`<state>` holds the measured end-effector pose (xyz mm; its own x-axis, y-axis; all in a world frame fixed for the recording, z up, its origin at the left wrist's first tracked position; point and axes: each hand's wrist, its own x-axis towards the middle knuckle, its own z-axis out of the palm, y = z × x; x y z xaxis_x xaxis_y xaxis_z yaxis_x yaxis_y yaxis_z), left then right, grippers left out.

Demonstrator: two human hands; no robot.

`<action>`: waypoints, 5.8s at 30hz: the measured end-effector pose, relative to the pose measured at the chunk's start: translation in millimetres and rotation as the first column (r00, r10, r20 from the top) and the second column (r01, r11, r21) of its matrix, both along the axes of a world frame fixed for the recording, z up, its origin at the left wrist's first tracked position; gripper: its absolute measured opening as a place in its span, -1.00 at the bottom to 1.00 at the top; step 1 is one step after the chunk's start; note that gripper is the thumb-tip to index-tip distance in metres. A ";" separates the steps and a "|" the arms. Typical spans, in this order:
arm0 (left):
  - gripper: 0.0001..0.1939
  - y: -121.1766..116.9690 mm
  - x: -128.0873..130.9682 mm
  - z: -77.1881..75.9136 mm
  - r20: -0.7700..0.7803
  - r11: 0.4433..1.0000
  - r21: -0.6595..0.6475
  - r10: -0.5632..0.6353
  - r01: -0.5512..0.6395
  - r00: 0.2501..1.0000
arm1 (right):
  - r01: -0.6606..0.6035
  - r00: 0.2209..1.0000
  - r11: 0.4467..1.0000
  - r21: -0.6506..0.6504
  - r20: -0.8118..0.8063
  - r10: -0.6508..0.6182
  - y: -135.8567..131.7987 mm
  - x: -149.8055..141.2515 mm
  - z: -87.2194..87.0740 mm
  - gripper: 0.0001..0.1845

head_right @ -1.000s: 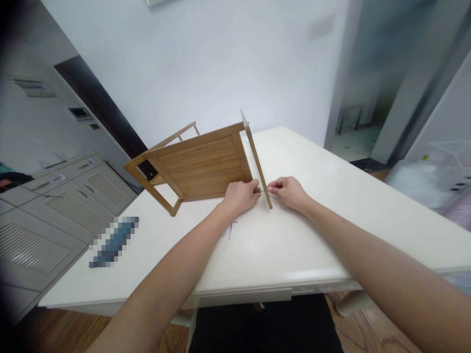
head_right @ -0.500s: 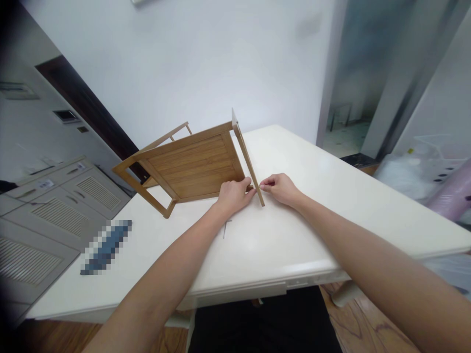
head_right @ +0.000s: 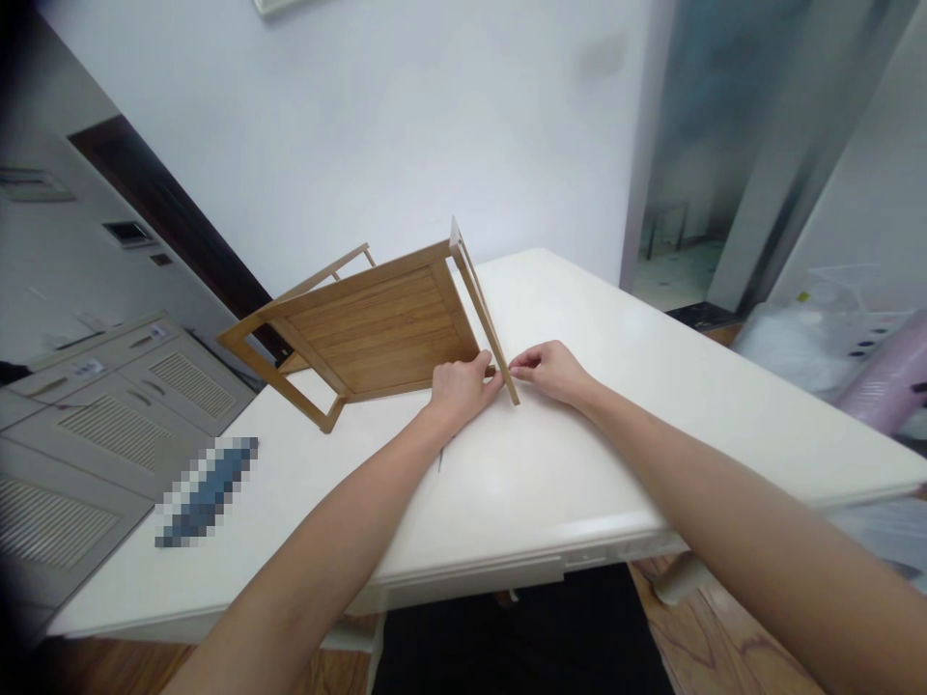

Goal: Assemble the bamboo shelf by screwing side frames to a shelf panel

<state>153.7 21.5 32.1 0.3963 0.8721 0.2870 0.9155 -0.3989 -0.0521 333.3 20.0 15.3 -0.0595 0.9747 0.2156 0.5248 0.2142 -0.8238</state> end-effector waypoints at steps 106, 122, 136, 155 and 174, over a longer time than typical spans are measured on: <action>-0.74 7.8 -7.1 5.1 -0.124 0.979 -0.105 -0.185 0.173 0.975 | -0.047 0.861 0.993 0.111 0.509 -0.016 6.2 -18.0 -12.2 -0.84; -0.74 5.2 -6.6 8.2 -0.126 0.981 -0.120 -0.170 0.155 0.977 | -0.066 0.854 0.990 0.125 0.519 -0.009 8.2 -15.0 -14.4 -0.78; -0.75 6.2 -7.8 5.6 -0.113 0.979 -0.091 -0.191 0.182 0.975 | -0.030 0.859 0.994 0.106 0.511 -0.029 8.6 -17.1 -16.1 -0.86; -0.71 6.4 -7.7 4.4 -0.105 0.981 -0.108 -0.175 0.164 0.979 | -0.008 0.850 0.995 0.103 0.524 -0.048 5.4 -16.7 -12.7 -0.88; -0.69 8.6 -7.3 0.9 -0.103 0.979 -0.121 -0.179 0.166 0.978 | -0.003 0.864 0.993 0.119 0.501 -0.057 6.1 -16.0 -11.3 -0.86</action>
<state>146.4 30.1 33.0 0.5681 0.8115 0.1370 0.8230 -0.5596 -0.0976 317.3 26.1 4.0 -0.1634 0.9486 0.2711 0.8678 0.2689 -0.4178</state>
